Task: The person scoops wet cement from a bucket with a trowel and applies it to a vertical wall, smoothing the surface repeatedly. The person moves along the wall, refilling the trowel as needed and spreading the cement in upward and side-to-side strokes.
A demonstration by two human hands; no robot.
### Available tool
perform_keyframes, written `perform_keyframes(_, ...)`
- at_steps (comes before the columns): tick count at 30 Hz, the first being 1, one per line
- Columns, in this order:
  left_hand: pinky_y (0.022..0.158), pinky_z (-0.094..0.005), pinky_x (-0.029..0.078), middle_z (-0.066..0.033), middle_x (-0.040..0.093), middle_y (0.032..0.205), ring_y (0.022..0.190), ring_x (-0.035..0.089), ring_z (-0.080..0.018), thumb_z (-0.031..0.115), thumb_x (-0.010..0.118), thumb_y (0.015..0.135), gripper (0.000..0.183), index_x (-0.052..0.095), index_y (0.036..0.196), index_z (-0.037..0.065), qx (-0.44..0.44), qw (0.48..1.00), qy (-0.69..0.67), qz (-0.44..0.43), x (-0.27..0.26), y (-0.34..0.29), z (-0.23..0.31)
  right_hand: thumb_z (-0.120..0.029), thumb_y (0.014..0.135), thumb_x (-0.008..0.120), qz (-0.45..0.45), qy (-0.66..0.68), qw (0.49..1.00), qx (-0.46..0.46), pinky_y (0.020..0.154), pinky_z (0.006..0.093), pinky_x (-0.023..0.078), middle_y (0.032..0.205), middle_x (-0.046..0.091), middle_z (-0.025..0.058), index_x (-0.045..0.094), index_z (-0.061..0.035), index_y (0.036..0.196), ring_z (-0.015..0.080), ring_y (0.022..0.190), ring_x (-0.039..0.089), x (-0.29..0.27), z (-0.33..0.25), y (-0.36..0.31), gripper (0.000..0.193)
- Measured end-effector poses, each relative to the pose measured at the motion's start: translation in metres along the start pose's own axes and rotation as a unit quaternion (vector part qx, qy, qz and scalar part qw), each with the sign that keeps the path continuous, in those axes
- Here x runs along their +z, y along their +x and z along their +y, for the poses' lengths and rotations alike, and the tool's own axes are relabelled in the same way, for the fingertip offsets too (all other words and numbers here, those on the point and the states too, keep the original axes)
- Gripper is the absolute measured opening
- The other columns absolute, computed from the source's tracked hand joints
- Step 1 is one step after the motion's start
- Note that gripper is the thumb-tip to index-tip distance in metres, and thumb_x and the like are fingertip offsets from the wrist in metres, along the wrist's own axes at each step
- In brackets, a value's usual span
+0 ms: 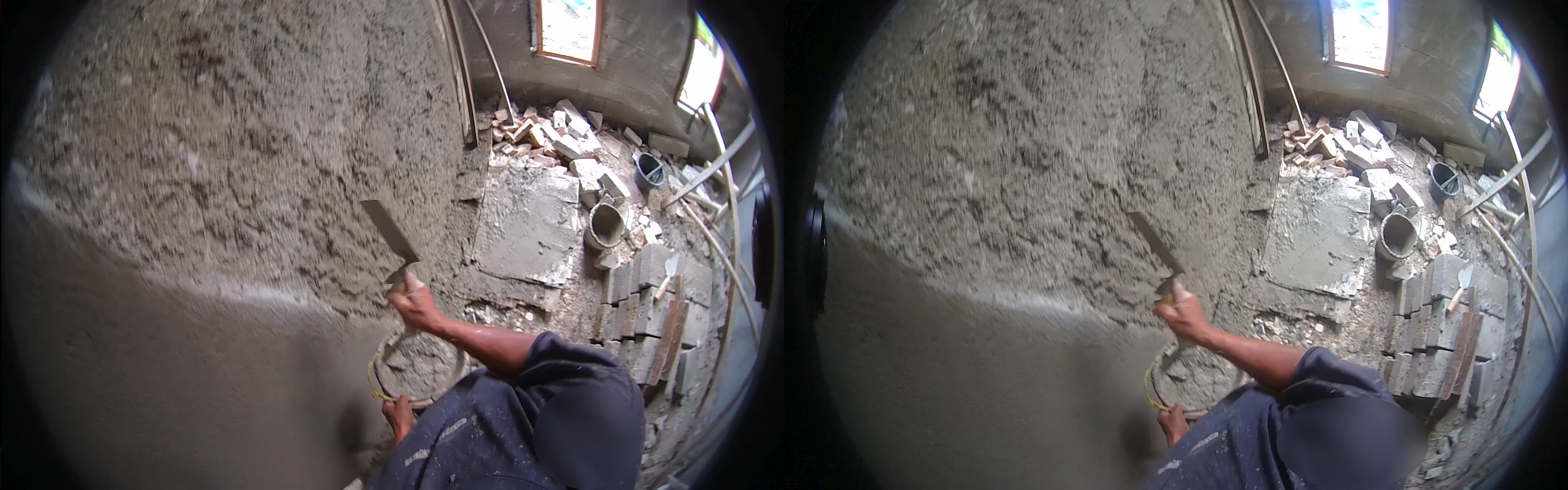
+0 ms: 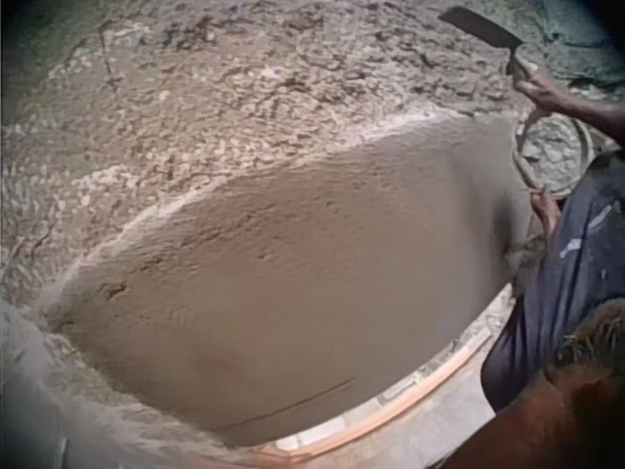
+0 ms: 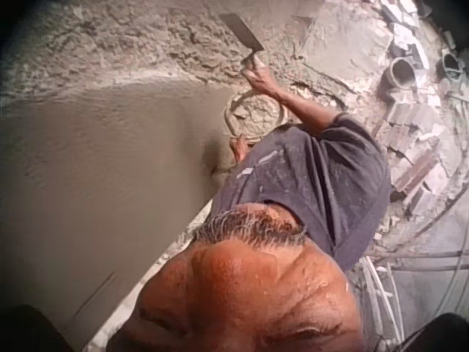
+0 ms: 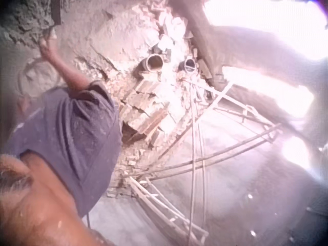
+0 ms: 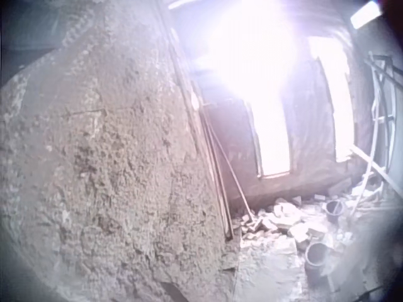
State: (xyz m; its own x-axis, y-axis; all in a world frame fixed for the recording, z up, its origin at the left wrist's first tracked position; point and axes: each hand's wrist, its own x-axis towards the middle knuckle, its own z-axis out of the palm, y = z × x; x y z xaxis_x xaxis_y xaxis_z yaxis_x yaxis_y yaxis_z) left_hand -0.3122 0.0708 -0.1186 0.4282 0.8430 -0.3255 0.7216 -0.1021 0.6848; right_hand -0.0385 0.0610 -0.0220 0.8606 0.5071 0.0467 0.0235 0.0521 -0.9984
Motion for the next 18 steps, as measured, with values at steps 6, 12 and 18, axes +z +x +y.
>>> perform_keyframes(6,0.064,-0.0365,0.048,-0.0199,0.058,0.084,0.073,0.057,-0.0247,0.01,0.057,0.068,0.029,0.052,0.082,-0.015,-0.162,0.955,-0.229,0.099,0.026,-0.037,0.03,-0.023,0.078,0.056,-0.439,-0.416,0.788,0.112,0.071,0.0454,0.049,0.087,0.061,0.0244,0.058,-0.0018,0.099,0.039,0.085,0.061,-0.13,0.051,-0.075,0.029)
perform_keyframes(12,0.062,-0.0383,0.051,-0.0201,0.057,0.087,0.072,0.059,-0.0253,0.007,0.056,0.067,0.029,0.051,0.087,-0.014,-0.135,0.929,-0.34,0.047,0.059,-0.061,0.044,-0.021,0.072,0.059,-0.566,-0.367,0.712,0.195,0.056,0.0408,0.049,0.071,0.064,0.0106,0.067,-0.0038,0.077,0.0243,0.064,0.061,-0.114,0.193,-0.103,0.019)
perform_keyframes(18,0.056,-0.0354,0.049,-0.0132,0.054,0.079,0.065,0.055,-0.0224,0.001,0.053,0.063,0.019,0.048,0.078,-0.009,-0.089,0.926,-0.363,0.06,0.076,-0.069,0.039,-0.032,0.077,0.055,-0.736,-0.261,0.621,-0.063,0.065,0.0371,0.047,0.082,0.065,0.0094,0.067,-0.0066,0.089,0.0196,0.073,0.058,-0.183,0.224,-0.099,0.03)
